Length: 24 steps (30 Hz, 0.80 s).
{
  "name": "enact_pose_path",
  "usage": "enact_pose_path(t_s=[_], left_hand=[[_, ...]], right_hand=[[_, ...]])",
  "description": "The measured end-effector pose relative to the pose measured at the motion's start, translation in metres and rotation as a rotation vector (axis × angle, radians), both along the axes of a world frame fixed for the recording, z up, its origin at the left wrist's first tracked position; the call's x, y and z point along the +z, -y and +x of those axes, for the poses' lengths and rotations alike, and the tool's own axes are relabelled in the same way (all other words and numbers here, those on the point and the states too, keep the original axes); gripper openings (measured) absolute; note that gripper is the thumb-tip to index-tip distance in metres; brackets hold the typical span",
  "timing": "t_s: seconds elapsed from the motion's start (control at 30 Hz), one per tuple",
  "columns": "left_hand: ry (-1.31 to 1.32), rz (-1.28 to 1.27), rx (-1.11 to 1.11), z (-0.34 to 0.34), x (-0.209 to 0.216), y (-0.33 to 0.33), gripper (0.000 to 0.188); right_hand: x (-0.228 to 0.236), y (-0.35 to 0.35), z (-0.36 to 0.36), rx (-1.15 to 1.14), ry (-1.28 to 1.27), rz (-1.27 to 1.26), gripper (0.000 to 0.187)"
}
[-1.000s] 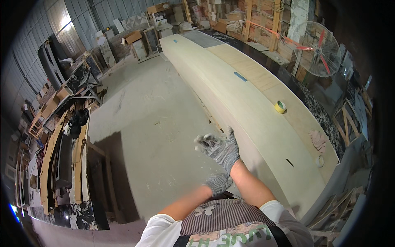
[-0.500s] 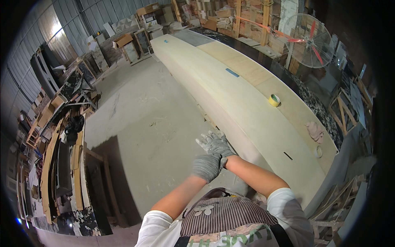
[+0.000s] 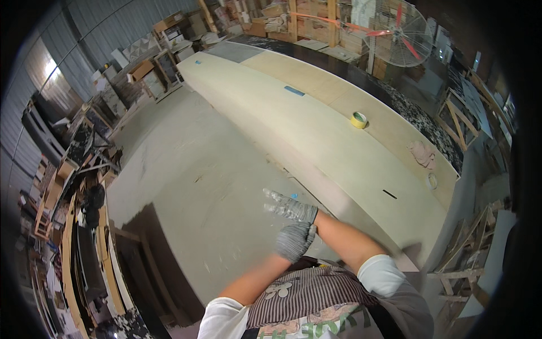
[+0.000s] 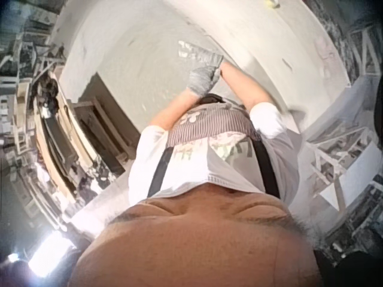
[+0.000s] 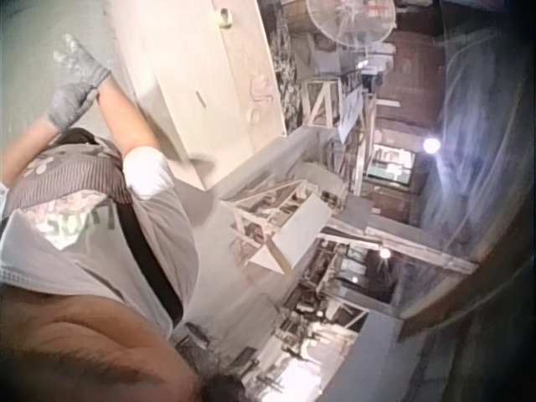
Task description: The person scrapes and smooths the edges and surface of a large marble slab using a blue plastic scraper and a metal scraper. They move around the slab, applying pressure to remove residue and clean the surface.
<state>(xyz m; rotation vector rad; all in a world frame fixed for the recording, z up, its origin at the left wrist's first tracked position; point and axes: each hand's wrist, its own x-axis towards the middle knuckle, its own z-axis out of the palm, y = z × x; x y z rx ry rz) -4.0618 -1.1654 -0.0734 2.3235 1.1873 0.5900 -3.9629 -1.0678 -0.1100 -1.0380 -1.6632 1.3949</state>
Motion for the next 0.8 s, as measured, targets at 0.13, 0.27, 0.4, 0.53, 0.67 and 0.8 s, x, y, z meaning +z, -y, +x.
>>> enact_pose_path(t_s=[0.13,0.27,0.4,0.53,0.67,0.8], left_hand=[[0.092,-0.342,0.172,-0.002,0.003,-0.007,0.051],[0.079,-0.323,0.214,-0.008,-0.004,-0.012,0.052],[0.102,-0.165,-0.021,0.005,-0.028,-0.017,0.041],[0.116,-0.369,-0.269,0.029,-0.029,0.000,0.034],[0.159,-0.482,-0.380,0.052,-0.052,-0.001,0.033],[0.326,-0.644,-0.226,0.050,-0.075,-0.018,0.021]], right_hand=[[-0.045,-0.017,0.005,-0.218,-0.931,-0.500,0.040],[-0.010,-0.009,-0.004,-0.549,-1.315,-0.790,0.039],[0.025,0.011,0.019,-0.696,-1.217,-0.813,0.036],[0.004,0.022,0.065,-0.634,-0.719,-0.536,0.036],[-0.064,0.036,0.180,-0.827,-0.266,-0.113,0.036],[-0.073,0.085,0.311,-1.169,0.689,0.214,0.026]])
